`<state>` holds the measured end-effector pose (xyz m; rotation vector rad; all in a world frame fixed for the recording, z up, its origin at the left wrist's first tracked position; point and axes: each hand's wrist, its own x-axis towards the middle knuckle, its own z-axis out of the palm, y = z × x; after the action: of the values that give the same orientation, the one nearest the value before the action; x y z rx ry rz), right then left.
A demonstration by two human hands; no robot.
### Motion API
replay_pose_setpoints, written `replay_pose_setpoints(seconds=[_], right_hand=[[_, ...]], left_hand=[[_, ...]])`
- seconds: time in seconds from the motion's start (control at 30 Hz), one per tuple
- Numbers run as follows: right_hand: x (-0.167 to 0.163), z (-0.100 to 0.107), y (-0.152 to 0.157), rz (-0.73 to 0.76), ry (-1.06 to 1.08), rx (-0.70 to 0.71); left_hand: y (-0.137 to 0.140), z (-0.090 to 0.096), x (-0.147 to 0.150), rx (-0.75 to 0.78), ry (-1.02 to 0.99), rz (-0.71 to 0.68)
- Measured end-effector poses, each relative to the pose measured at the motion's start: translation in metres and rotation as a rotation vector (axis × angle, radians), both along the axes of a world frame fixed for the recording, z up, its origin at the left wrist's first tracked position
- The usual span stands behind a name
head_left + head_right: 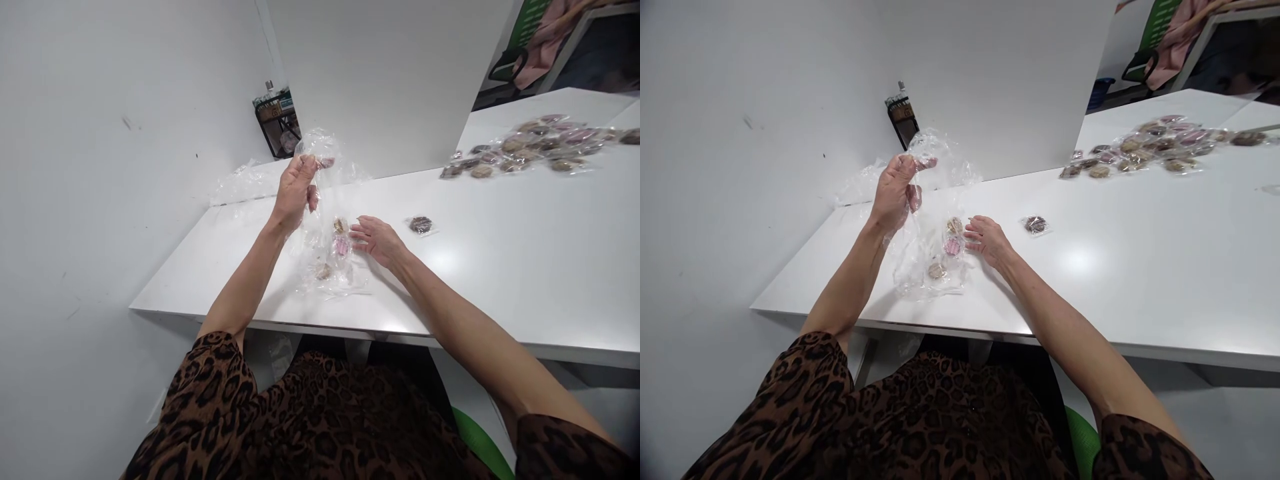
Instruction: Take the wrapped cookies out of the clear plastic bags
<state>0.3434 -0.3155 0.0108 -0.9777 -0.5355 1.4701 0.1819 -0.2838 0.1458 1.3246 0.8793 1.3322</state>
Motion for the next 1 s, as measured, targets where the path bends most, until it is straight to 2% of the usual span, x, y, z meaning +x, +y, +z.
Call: replay_pose_setpoints(seconds=[0.1,0.27,0.37,0.5,0.57,0.7,0.77,0.87,1.0], right_hand=[[0.0,-0.001,0.002,-0.032,-0.023,0.012],[0.002,-0.003,0.005,-0.065,-0.031,0.029],[0.003,-0.003,0.004,-0.088,-0.054,0.095],[0.001,-0.005,0.002,-0.121,-0.222,0.217],[0.0,-0.007,0.003,-0.132,-0.252,0.182],[0.002,-0.01,0.01,-0.114,-0.135,0.052],[0.005,-0.013,0.014,-0.125,-0.07,0.042],[0.007,-0.017,0.017,-0.197,0.019,0.053],[0.013,-0.017,0.018,-0.275,0.025,0.054]], left_hand=[[0.003,0.011,0.001,0.049,0.005,0.042],[0.009,0.027,0.013,-0.023,-0.047,0.049],[0.012,0.029,0.023,-0.035,-0.004,0.025],[0.008,0.027,0.029,-0.027,0.04,-0.04],[0.006,0.029,0.029,-0.007,0.066,-0.052],[0.004,0.041,0.024,0.138,0.161,-0.078],[0.004,0.05,0.02,0.221,0.175,-0.075],[0.001,0.064,0.016,0.265,0.181,-0.041],[-0.003,0.08,0.012,0.342,0.182,-0.061]])
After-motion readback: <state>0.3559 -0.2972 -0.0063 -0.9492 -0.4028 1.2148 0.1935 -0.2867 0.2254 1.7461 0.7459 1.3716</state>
